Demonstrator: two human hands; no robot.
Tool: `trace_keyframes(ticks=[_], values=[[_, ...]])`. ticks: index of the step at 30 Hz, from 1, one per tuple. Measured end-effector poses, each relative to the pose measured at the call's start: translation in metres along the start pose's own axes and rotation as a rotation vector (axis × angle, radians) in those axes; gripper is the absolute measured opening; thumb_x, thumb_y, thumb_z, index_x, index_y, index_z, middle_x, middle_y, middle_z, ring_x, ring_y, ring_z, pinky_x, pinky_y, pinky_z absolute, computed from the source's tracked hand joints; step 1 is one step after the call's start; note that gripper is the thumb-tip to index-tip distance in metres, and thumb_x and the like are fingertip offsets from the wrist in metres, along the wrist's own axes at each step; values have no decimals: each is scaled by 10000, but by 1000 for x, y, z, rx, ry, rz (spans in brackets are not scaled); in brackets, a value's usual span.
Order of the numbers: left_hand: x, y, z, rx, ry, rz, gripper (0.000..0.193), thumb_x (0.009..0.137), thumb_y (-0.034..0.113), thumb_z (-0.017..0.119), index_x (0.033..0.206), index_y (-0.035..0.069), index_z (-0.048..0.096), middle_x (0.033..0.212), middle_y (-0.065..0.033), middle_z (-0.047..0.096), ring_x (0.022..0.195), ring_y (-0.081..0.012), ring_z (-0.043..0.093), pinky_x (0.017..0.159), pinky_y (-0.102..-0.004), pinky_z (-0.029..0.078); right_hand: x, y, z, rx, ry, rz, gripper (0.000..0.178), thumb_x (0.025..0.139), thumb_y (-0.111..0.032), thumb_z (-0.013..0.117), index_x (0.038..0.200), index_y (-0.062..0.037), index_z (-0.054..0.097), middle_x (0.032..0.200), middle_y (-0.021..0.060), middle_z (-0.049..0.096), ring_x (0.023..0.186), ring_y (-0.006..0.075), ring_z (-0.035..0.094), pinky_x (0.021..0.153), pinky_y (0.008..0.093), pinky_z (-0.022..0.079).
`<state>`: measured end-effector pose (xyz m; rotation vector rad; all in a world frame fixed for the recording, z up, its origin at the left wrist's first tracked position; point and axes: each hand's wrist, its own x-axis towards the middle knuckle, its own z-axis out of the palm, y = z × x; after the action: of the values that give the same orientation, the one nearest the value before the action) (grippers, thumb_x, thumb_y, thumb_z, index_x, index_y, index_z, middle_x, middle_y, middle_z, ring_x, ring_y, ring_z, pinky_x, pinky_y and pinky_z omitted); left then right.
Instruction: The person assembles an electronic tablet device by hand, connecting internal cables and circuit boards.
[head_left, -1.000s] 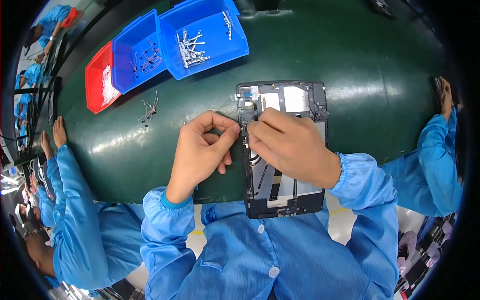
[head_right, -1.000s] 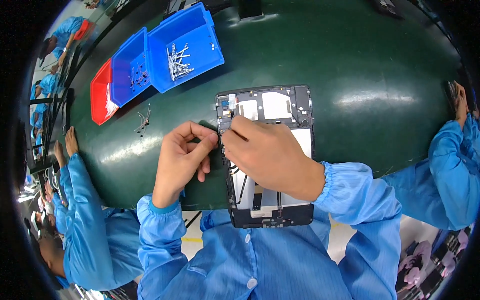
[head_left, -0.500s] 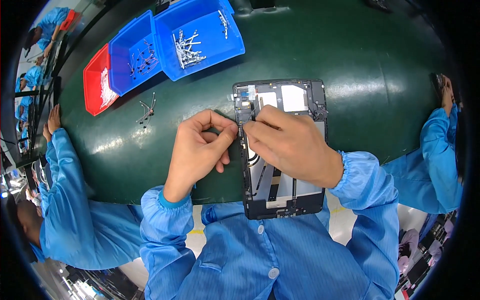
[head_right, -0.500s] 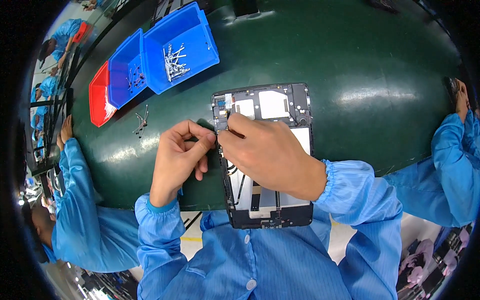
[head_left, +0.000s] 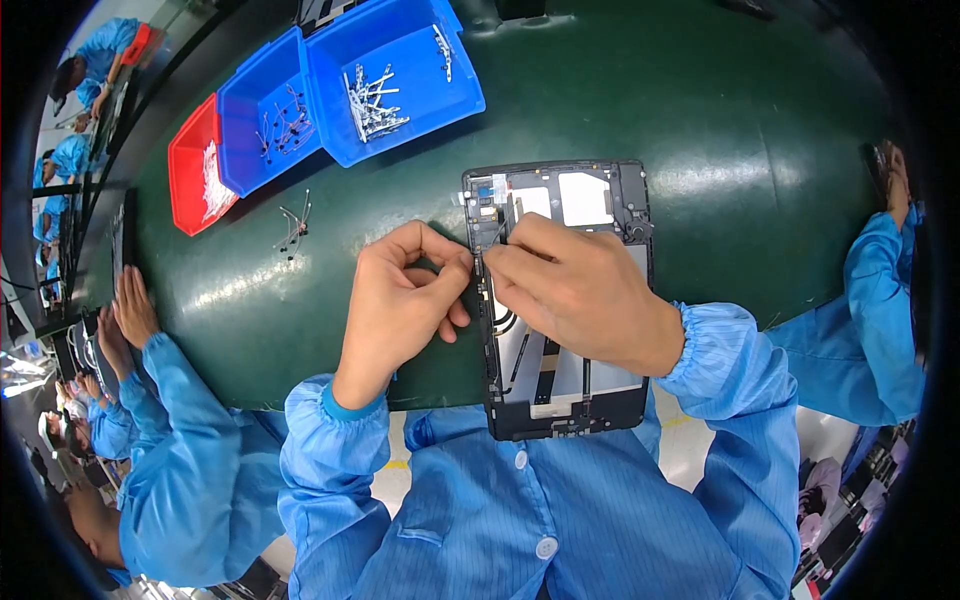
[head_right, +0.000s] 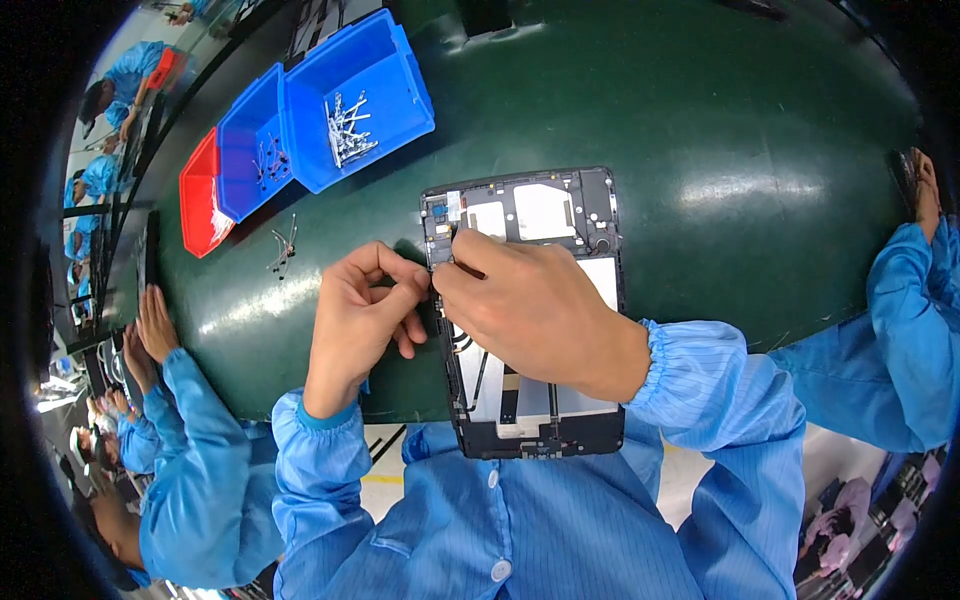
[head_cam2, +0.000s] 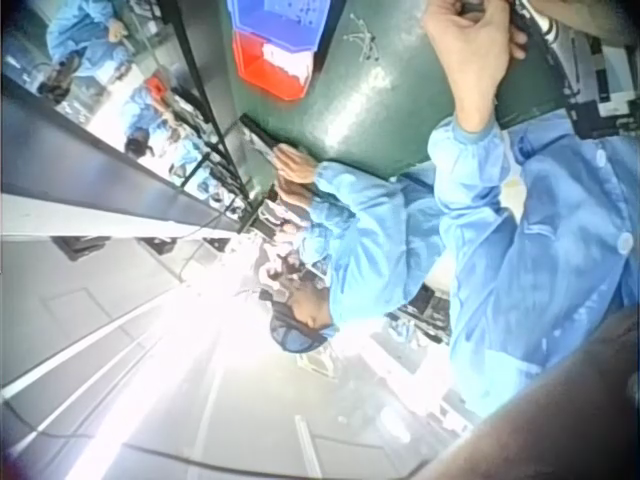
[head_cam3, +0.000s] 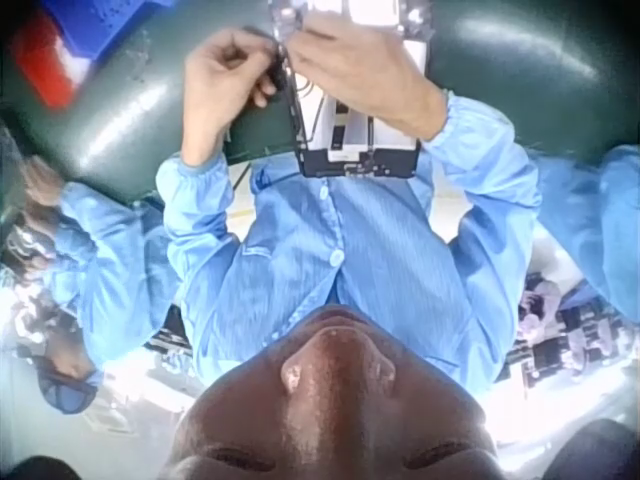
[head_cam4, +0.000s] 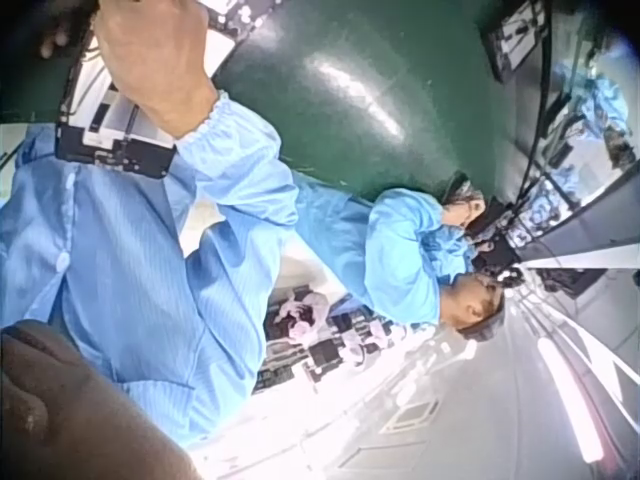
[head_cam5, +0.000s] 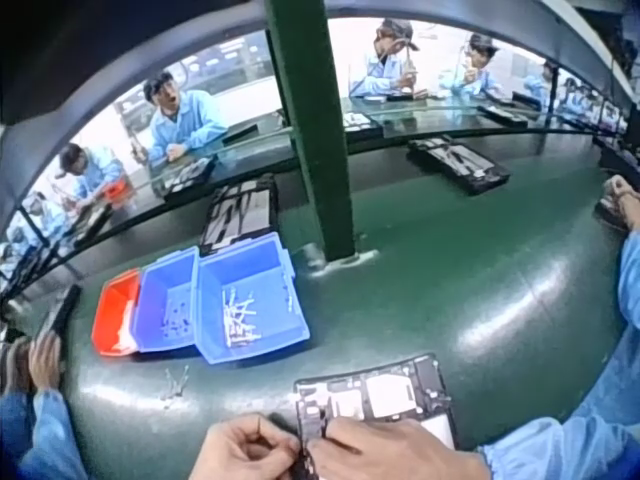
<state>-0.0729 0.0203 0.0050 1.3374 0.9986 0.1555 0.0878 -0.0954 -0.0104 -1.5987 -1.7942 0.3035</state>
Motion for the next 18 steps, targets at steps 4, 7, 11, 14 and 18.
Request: trace_keyframes(ticks=[4,7,11,14,18], values=[[-1,0,2,-2,29,10,48,878,-10,644,891,-42,611,795,-93,652,567,-127,663,415,-231,486,-1,0,2,-2,23,4,153,776,-53,733,917,-44,675,814,50,553,617,201,619,549,325,528],[1,-1,4,9,23,27,41,873,-16,639,888,-40,610,803,-89,653,574,-131,667,417,-233,488,-2,0,0,100,94,85,119,779,-41,722,882,-25,665,768,68,575,593,199,611,532,307,513],[-1,1,2,-3,6,62,69,876,-4,644,919,-37,602,808,-86,654,573,-132,666,417,-237,491,2,-1,-4,243,99,243,95,777,-43,708,824,0,638,702,95,577,570,207,593,517,322,483],[0,5,1,15,-8,70,103,881,7,644,954,-36,585,812,-85,655,546,-131,656,415,-240,493,5,-2,-6,220,68,263,92,767,-42,697,796,5,623,685,106,570,569,218,587,516,352,466],[7,7,-6,75,-86,66,135,873,22,657,957,-33,566,768,-79,650,502,-132,637,400,-251,489,16,-7,-17,152,-51,288,86,762,-55,674,770,14,624,680,142,607,608,282,620,562,380,496]])
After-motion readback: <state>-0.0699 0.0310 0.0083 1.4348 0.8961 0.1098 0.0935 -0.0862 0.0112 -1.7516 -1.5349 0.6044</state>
